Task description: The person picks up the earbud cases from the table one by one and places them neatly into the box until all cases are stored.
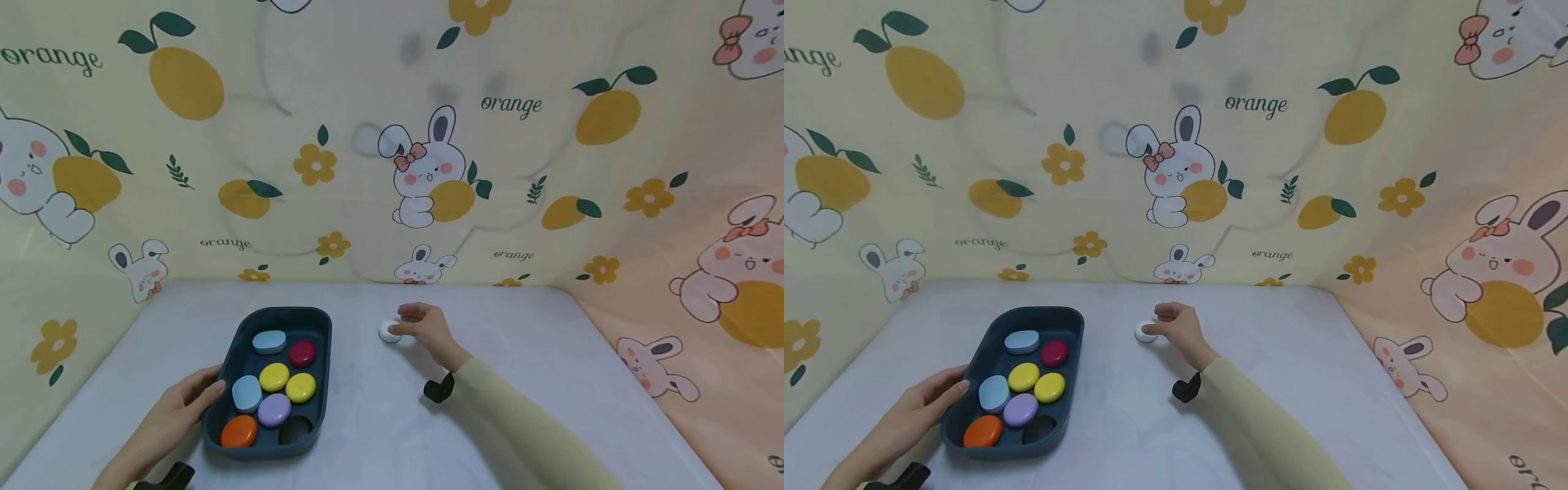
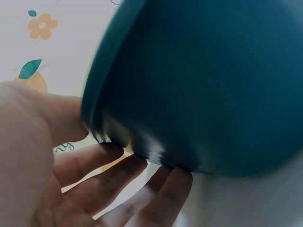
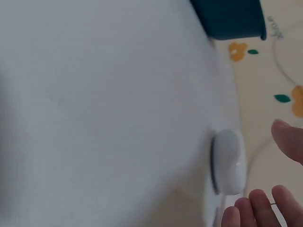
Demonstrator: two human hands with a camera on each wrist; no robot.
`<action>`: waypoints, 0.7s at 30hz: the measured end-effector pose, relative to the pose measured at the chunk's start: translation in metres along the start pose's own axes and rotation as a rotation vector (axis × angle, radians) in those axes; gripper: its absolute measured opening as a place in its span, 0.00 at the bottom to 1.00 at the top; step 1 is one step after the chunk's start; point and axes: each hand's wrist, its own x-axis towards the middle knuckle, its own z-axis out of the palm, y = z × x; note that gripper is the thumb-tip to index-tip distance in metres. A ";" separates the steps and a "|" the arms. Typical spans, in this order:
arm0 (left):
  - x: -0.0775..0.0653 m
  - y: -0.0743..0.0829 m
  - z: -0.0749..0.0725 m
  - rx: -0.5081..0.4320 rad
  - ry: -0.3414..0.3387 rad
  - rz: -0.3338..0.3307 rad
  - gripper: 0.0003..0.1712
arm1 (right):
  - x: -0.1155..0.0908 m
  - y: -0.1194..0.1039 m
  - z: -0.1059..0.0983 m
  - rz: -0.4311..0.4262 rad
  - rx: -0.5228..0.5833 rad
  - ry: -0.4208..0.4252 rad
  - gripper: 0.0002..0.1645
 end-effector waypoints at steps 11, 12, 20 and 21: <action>-0.003 -0.004 -0.004 0.024 0.027 -0.005 0.46 | 0.010 0.003 0.018 -0.002 -0.154 -0.048 0.35; -0.004 -0.004 -0.004 0.020 0.031 -0.004 0.46 | 0.010 0.003 0.019 -0.004 -0.158 -0.044 0.35; -0.002 -0.001 0.003 0.007 0.044 0.027 0.43 | 0.009 0.008 0.017 0.023 -0.186 0.028 0.32; -0.003 -0.001 0.003 0.010 0.047 0.029 0.42 | 0.009 0.007 0.017 0.020 -0.188 0.030 0.32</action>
